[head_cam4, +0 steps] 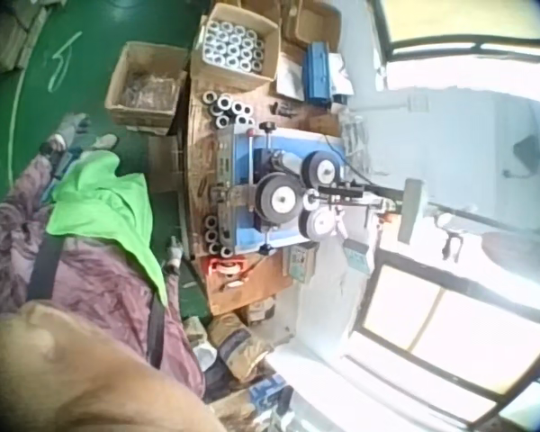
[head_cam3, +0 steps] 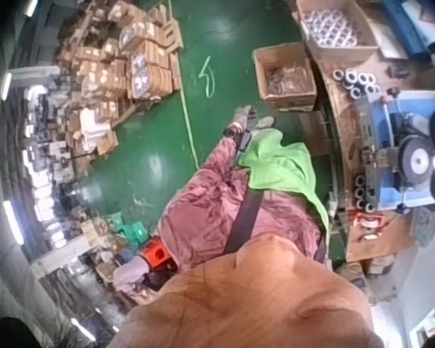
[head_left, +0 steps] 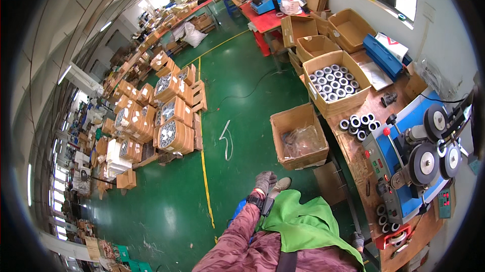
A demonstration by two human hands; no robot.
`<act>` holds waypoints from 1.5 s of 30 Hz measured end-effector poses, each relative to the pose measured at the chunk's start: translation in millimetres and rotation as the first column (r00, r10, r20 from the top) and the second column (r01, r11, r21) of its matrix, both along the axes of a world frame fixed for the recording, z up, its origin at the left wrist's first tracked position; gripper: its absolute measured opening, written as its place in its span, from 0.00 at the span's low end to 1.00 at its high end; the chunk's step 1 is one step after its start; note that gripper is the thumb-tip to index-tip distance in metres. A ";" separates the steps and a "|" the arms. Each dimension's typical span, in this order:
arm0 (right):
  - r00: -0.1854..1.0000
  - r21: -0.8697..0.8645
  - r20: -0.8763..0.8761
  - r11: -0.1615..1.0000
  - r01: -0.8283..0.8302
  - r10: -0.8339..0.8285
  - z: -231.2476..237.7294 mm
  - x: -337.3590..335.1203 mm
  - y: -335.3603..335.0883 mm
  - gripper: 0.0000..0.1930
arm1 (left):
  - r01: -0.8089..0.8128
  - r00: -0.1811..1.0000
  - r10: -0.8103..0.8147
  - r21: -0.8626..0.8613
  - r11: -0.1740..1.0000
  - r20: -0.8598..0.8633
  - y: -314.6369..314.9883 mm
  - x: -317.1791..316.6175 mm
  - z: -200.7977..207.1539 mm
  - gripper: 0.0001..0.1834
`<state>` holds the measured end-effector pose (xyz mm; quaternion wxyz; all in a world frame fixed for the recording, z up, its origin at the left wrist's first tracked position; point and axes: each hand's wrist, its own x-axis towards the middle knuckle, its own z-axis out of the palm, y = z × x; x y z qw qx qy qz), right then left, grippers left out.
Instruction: Applying tape to metal cylinders and processing them through a rotary machine.
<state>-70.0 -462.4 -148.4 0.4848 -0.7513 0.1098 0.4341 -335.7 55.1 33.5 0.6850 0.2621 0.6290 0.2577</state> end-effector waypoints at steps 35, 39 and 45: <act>0.679 0.004 0.303 0.711 -0.703 0.669 115.5 -150.6 595.9 0.09 | -0.560 0.828 0.560 -0.013 0.828 -0.032 214.8 -473.4 -35.5 0.11; 0.725 0.041 0.319 0.755 -0.654 0.610 134.8 -178.8 604.7 0.08 | -0.514 0.857 0.509 -0.069 0.855 -0.082 231.3 -455.3 -38.0 0.10; 0.878 -0.087 -0.088 0.874 -0.477 0.470 77.3 -174.0 458.4 0.06 | -0.252 0.961 0.236 -0.107 0.962 -0.141 299.6 -394.3 -26.3 0.13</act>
